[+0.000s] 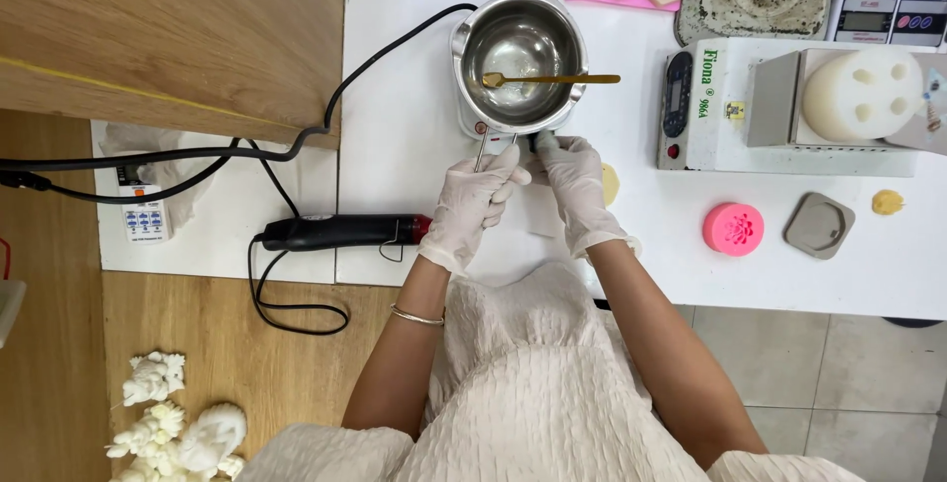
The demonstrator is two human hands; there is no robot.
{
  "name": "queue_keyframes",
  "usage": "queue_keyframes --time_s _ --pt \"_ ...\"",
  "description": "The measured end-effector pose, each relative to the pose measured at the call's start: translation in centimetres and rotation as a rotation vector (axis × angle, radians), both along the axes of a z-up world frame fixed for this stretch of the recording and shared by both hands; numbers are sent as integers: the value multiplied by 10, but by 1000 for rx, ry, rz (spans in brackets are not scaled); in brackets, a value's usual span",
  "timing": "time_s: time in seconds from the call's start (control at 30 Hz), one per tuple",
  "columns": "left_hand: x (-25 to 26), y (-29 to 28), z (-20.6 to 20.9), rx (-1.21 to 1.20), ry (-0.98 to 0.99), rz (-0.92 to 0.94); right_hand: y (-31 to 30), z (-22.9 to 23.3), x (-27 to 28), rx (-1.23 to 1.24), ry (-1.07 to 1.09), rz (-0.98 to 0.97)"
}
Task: Melting wax and pouring it into small molds to create candle shapes.
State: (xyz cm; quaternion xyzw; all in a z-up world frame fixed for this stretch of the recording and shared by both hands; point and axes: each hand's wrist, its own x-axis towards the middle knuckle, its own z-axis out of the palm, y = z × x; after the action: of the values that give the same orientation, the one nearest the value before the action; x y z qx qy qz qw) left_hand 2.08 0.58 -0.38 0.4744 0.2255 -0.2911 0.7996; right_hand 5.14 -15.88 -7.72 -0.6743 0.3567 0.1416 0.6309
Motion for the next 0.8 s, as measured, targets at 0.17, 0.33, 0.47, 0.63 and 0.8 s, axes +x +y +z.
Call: queue_keyframes --time_s 0.17,0.33,0.47,0.63,0.8 --pt "1 -1 -2 27 -9 -22 2 -25 -8 -32 -35 -18" --pt "0 -2 -5 45 -7 -34 -3 -41 -20 220 -63 -103" --pt "2 -4 -5 36 -8 -21 6 -9 -16 222 -14 -120" --pt "-1 0 -7 64 -13 -37 -9 -60 -16 175 -60 -112" --pt "-2 10 6 47 -55 -27 -9 -54 -22 496 -101 -112"
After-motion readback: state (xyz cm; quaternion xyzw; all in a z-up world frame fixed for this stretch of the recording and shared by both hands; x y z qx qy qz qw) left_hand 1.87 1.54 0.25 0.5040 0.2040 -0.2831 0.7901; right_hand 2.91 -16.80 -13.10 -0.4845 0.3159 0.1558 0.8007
